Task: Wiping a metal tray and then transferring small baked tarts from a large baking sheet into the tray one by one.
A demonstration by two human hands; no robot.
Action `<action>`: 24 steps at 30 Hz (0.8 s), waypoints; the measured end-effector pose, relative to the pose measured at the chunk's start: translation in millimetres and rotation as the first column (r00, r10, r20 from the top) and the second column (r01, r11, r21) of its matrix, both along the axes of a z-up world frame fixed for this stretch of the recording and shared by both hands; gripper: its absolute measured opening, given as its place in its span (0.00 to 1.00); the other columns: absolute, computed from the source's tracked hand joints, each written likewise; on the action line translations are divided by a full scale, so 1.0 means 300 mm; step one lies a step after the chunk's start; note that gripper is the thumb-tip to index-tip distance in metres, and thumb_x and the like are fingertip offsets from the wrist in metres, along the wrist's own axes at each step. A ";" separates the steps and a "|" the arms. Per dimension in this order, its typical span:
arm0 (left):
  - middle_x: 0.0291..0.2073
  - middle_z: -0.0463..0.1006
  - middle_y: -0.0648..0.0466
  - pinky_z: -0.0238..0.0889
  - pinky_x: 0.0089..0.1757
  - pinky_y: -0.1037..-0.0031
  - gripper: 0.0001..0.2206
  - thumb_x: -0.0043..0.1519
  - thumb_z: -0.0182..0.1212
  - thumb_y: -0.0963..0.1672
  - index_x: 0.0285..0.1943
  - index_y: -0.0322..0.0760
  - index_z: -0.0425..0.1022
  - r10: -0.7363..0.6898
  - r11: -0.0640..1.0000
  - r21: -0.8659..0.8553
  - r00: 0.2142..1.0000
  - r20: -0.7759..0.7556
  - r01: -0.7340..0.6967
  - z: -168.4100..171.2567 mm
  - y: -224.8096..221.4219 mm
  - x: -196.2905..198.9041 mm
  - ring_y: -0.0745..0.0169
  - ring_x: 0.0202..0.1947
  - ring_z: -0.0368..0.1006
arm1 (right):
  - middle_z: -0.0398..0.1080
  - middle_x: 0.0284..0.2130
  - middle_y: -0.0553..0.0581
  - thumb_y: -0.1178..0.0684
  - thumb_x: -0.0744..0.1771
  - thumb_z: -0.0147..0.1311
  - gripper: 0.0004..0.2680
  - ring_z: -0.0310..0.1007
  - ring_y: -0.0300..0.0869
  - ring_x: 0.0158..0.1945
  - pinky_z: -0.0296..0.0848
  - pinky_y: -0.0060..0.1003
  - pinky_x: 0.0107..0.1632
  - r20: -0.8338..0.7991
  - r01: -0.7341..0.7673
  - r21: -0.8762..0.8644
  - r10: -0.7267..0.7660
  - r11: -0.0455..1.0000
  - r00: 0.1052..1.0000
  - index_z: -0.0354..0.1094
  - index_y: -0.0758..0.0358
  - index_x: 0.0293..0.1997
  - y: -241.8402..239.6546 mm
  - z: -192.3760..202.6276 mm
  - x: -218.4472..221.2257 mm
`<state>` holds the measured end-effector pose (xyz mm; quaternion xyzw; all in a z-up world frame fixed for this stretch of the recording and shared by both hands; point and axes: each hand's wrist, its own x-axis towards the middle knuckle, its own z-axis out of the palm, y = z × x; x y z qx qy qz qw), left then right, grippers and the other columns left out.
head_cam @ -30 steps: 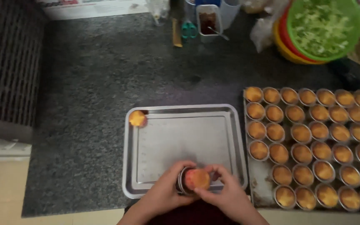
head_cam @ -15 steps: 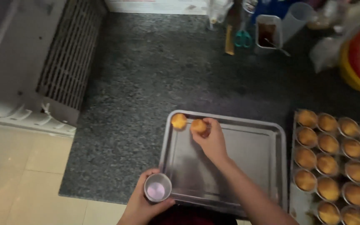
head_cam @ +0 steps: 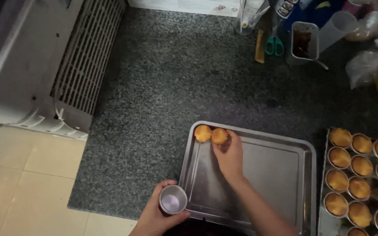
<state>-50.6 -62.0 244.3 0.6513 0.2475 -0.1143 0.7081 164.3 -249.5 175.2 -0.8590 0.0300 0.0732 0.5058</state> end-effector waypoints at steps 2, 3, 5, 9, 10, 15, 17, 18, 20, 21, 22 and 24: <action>0.53 0.77 0.58 0.63 0.53 0.81 0.38 0.46 0.87 0.42 0.66 0.44 0.70 -0.012 1.000 0.002 1.000 0.006 0.012 0.004 0.001 0.008 0.70 0.51 0.76 | 0.69 0.56 0.60 0.53 0.64 0.66 0.23 0.75 0.45 0.52 0.77 0.36 0.54 -0.012 0.011 0.006 -0.011 1.000 1.000 0.63 0.62 0.67 0.017 0.042 -0.006; 0.51 0.78 0.58 0.65 0.52 0.81 0.38 0.45 0.88 0.42 0.65 0.43 0.71 -0.020 1.000 0.009 1.000 0.013 0.019 0.006 0.002 0.011 0.70 0.49 0.76 | 0.69 0.56 0.60 0.53 0.64 0.66 0.23 0.74 0.45 0.53 0.76 0.36 0.55 -0.023 0.018 0.017 -0.017 1.000 1.000 0.63 0.61 0.66 0.026 0.064 -0.009; 0.52 0.78 0.59 0.64 0.53 0.81 0.38 0.45 0.88 0.42 0.65 0.44 0.71 -0.021 0.999 0.029 1.000 0.013 0.020 -0.003 0.003 0.003 0.71 0.50 0.76 | 0.69 0.55 0.60 0.54 0.64 0.66 0.24 0.75 0.44 0.52 0.77 0.36 0.53 0.013 -0.004 0.030 0.004 1.000 1.000 0.62 0.63 0.67 0.004 0.020 -0.007; 0.57 0.77 0.60 0.61 0.58 0.80 0.38 0.46 0.88 0.46 0.66 0.45 0.71 -0.040 0.992 0.120 0.999 0.019 0.037 -0.025 0.022 -0.023 0.71 0.57 0.75 | 0.60 0.61 0.68 0.48 0.62 0.70 0.30 0.58 0.58 0.68 0.59 0.50 0.70 0.272 -0.120 -0.233 0.183 0.965 0.945 0.58 0.70 0.69 -0.029 0.014 -0.012; 0.57 0.77 0.60 0.61 0.58 0.80 0.38 0.46 0.88 0.46 0.66 0.45 0.71 -0.037 0.992 0.120 0.999 0.021 0.035 -0.034 0.022 -0.026 0.71 0.57 0.75 | 0.60 0.61 0.68 0.48 0.62 0.70 0.30 0.58 0.58 0.68 0.59 0.50 0.70 0.274 -0.122 -0.234 0.186 0.965 0.944 0.58 0.70 0.69 -0.011 0.049 -0.008; 0.58 0.76 0.60 0.58 0.59 0.77 0.34 0.48 0.87 0.46 0.64 0.48 0.73 -0.072 0.988 0.138 0.997 0.002 0.071 0.029 0.021 -0.008 0.68 0.61 0.74 | 0.67 0.60 0.47 0.36 0.59 0.67 0.33 0.67 0.53 0.56 0.63 0.55 0.54 0.266 -0.161 -0.797 0.578 0.582 0.772 0.61 0.43 0.72 0.084 0.103 0.046; 0.59 0.77 0.61 0.59 0.59 0.77 0.35 0.48 0.87 0.46 0.64 0.49 0.72 -0.073 0.987 0.139 0.997 -0.015 0.074 0.034 0.020 -0.007 0.69 0.61 0.75 | 0.70 0.56 0.47 0.38 0.59 0.67 0.30 0.66 0.52 0.55 0.61 0.55 0.54 0.299 -0.147 -0.815 0.626 0.560 0.720 0.65 0.44 0.68 0.101 0.086 0.063; 0.59 0.77 0.62 0.60 0.59 0.78 0.35 0.47 0.87 0.47 0.64 0.49 0.72 -0.074 0.987 0.140 0.997 -0.031 0.077 0.035 0.019 -0.005 0.69 0.61 0.75 | 0.72 0.51 0.47 0.39 0.59 0.68 0.26 0.64 0.51 0.53 0.60 0.55 0.53 0.330 -0.130 -0.832 0.671 0.538 0.664 0.69 0.45 0.64 0.109 0.078 0.073; 0.58 0.77 0.61 0.60 0.58 0.78 0.36 0.48 0.87 0.46 0.65 0.49 0.71 -0.060 0.992 0.107 0.997 -0.055 0.066 0.037 0.023 -0.008 0.70 0.59 0.76 | 0.73 0.50 0.50 0.40 0.59 0.67 0.23 0.64 0.53 0.53 0.59 0.55 0.54 0.294 -0.174 -0.821 0.663 0.545 0.689 0.71 0.45 0.60 0.121 0.060 0.090; 0.57 0.77 0.61 0.60 0.57 0.79 0.36 0.48 0.87 0.46 0.66 0.49 0.70 -0.048 0.996 0.075 0.995 -0.082 0.055 0.037 0.025 -0.009 0.70 0.57 0.76 | 0.74 0.49 0.53 0.41 0.59 0.66 0.20 0.64 0.55 0.53 0.57 0.56 0.55 0.256 -0.217 -0.806 0.654 0.551 0.712 0.73 0.45 0.56 0.127 0.050 0.100; 0.57 0.77 0.61 0.60 0.57 0.79 0.36 0.48 0.87 0.46 0.66 0.49 0.70 -0.046 0.996 0.074 0.996 -0.082 0.052 0.026 0.026 -0.016 0.70 0.57 0.76 | 0.74 0.49 0.53 0.41 0.59 0.66 0.20 0.64 0.55 0.53 0.57 0.56 0.55 0.255 -0.219 -0.806 0.656 0.550 0.710 0.73 0.45 0.56 0.129 0.042 0.100; 0.56 0.78 0.60 0.61 0.57 0.80 0.35 0.48 0.88 0.46 0.64 0.47 0.71 -0.052 0.992 0.120 0.999 0.001 0.051 0.002 0.027 -0.028 0.71 0.56 0.76 | 0.74 0.47 0.51 0.39 0.61 0.65 0.19 0.63 0.54 0.53 0.56 0.55 0.56 0.234 -0.226 -0.776 0.602 0.588 0.763 0.73 0.46 0.56 0.129 0.025 0.102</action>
